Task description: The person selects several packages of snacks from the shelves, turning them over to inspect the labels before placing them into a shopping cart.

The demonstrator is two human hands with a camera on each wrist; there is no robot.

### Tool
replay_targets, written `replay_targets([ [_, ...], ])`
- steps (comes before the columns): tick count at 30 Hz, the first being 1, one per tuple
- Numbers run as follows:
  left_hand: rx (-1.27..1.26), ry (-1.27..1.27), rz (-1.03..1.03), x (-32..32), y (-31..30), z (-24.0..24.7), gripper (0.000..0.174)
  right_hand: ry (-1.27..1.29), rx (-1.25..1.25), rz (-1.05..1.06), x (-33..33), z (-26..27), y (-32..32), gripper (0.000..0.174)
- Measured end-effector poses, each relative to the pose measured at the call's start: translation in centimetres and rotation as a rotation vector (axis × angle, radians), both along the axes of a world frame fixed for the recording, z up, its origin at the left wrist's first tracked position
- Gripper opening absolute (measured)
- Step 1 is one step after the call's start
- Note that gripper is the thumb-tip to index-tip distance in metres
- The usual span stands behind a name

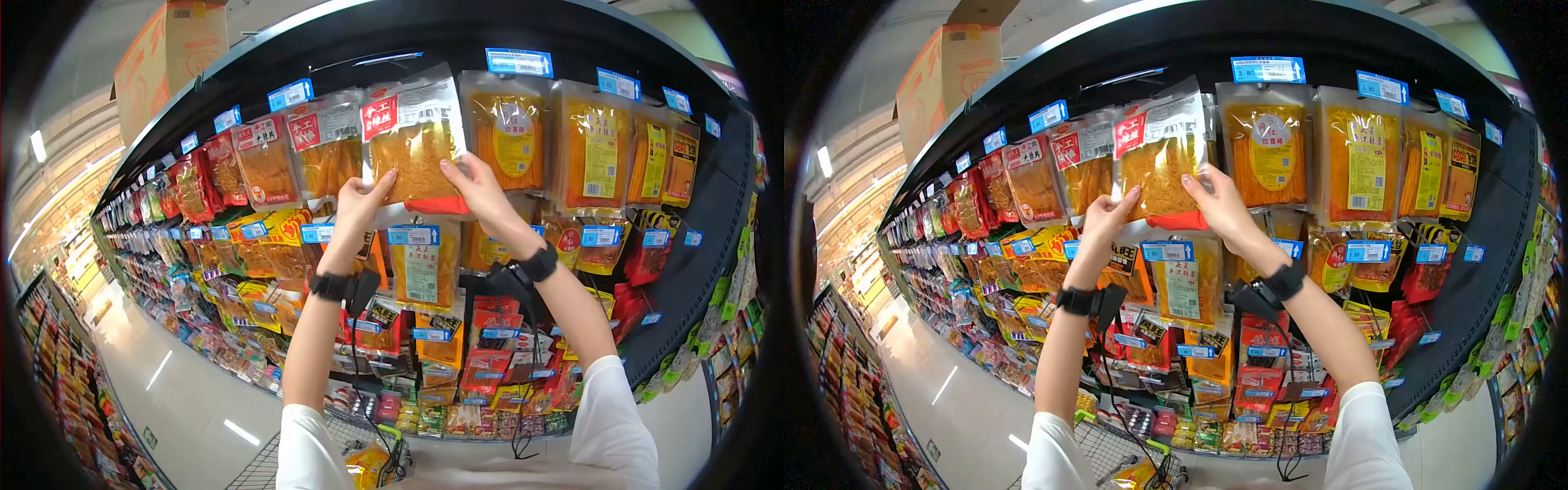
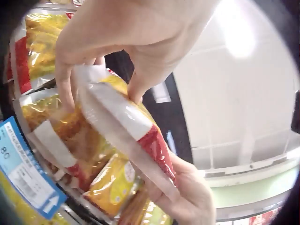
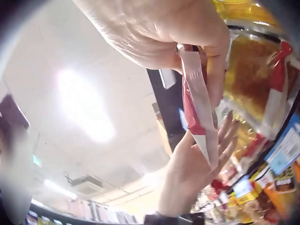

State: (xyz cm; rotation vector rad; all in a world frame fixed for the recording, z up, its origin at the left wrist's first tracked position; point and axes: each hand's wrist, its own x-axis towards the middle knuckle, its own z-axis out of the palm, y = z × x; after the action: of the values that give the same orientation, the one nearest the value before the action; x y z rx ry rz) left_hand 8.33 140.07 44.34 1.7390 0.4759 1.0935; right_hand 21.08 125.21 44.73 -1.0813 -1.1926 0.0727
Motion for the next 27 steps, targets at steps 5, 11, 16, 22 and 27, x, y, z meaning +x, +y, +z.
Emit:
replay_targets([
  [5, -0.063, -0.259, -0.503, -7.1, -4.9, 0.1, 0.042, 0.249, -0.138, 0.428, -3.8, -1.0, -3.3, 0.023],
  [11, -0.220, -0.184, -0.332, -14.3, -9.8, -11.3, 0.066, 0.046, -0.303, 0.339, -9.3, -10.4, -7.2, 0.041],
  [16, -0.297, -0.231, -0.225, -17.2, -12.3, -20.8, 0.059, 0.326, -0.532, 0.551, -12.3, -19.2, -8.5, 0.067],
  [22, -0.271, -0.079, 0.065, -19.1, -14.4, -24.4, 0.044, 0.402, -0.562, 0.434, -15.3, -24.5, -8.5, 0.057],
  [27, -0.150, -0.051, 0.121, -19.5, -14.5, -24.9, 0.046, 0.414, -0.458, 0.438, -16.0, -24.9, -8.3, 0.052],
])
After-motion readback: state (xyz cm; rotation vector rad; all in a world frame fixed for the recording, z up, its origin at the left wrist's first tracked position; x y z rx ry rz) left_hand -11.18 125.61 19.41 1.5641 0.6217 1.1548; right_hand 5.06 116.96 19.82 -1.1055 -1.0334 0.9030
